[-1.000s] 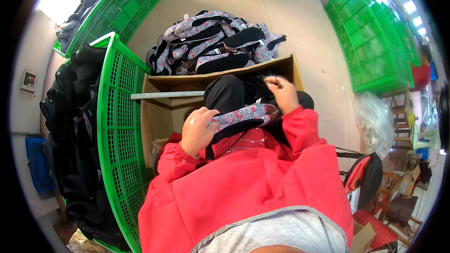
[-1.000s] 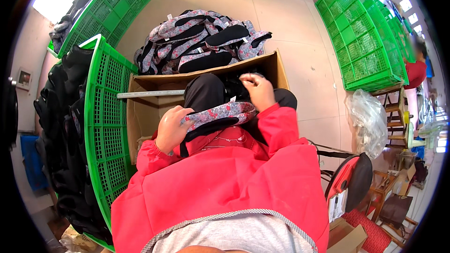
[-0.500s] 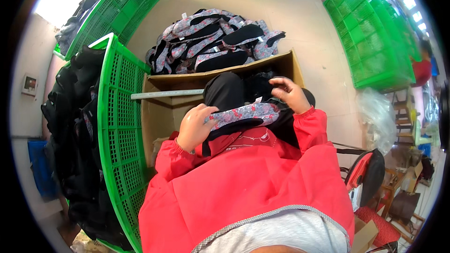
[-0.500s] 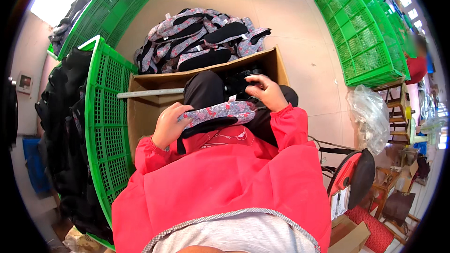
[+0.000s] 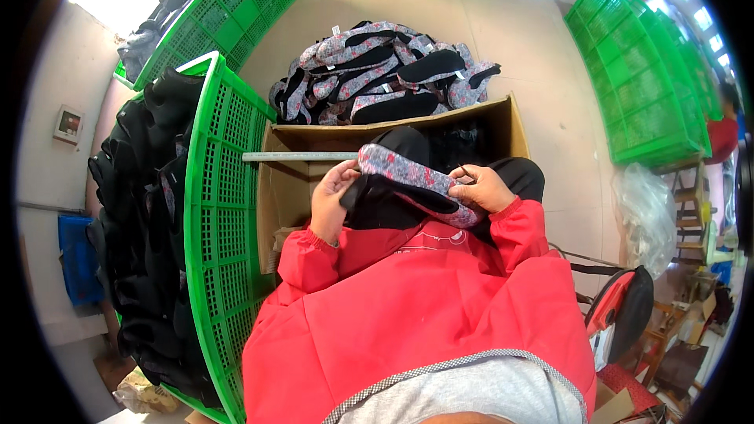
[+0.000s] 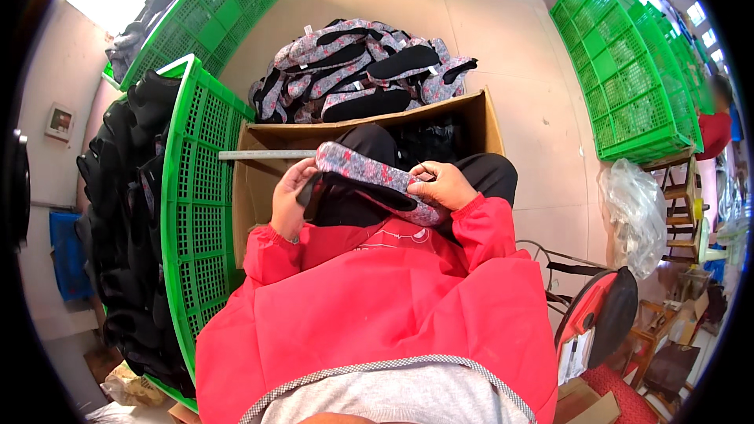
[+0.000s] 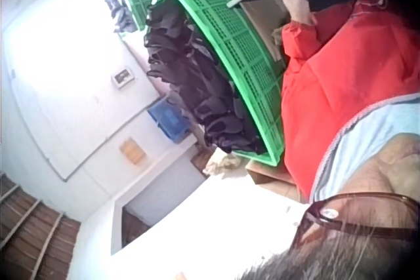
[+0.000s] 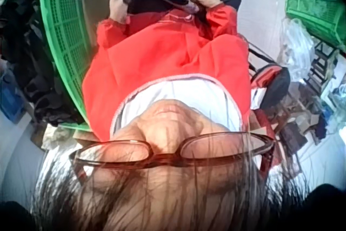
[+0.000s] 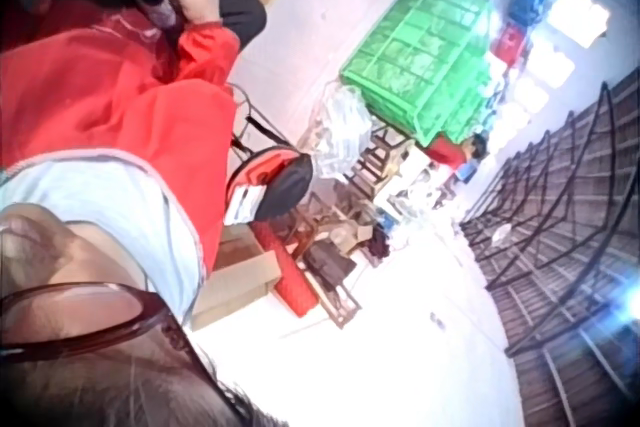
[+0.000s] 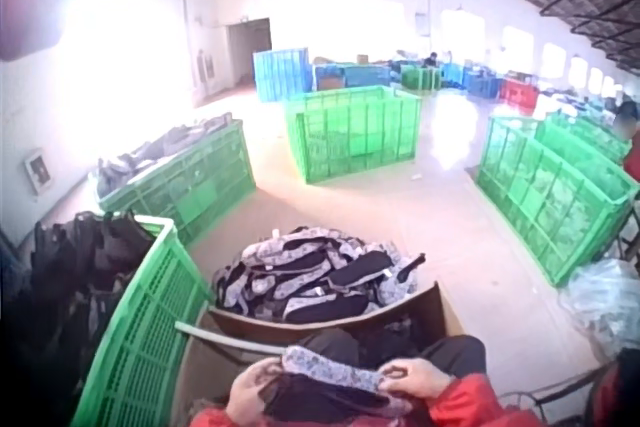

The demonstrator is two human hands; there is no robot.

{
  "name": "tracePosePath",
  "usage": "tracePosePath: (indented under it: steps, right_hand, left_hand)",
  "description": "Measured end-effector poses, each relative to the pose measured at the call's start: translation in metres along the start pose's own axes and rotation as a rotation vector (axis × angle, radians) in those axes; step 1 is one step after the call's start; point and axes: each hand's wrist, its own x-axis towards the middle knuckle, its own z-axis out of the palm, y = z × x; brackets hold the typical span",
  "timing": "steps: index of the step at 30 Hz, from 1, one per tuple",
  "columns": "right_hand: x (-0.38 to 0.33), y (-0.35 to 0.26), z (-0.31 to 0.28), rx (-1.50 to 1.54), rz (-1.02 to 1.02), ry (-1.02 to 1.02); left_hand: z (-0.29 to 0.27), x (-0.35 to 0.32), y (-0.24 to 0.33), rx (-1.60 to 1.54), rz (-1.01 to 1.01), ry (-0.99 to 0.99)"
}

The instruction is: The person sits on the floor and uses small scissors to trim loose threads and fabric edges from the straps of patterned slippers. They handle the slippers one at a time, picking them from a cardboard box, trimming the excess material, and placing them back into the box.

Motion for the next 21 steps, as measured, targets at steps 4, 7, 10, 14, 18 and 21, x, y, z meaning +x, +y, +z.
tracePosePath:
  steps: [4,7,10,14,18,21]
  right_hand:
    - [0.001,-0.002,0.009,0.047,0.000,0.042]
    - [0.007,0.018,0.021,0.245,-0.108,0.100]
    - [-0.001,0.015,0.047,0.401,-0.064,0.142]
    - [-0.017,0.018,0.097,0.371,-0.148,0.129]
    - [-0.027,0.026,0.099,0.263,-0.183,-0.105]
    - [-0.031,0.015,0.085,0.392,-0.072,0.052]
  left_hand:
    - [0.021,-0.004,0.021,-0.227,0.031,-0.155]
    - [0.029,0.012,0.026,-0.170,0.021,-0.158]
    - [0.046,0.038,0.033,-0.109,0.076,-0.135]
    - [0.057,0.068,0.028,-0.048,0.037,-0.165]
    - [0.063,0.067,0.052,0.270,-0.059,-0.450]
    - [0.064,0.050,0.056,0.704,0.232,-0.686]
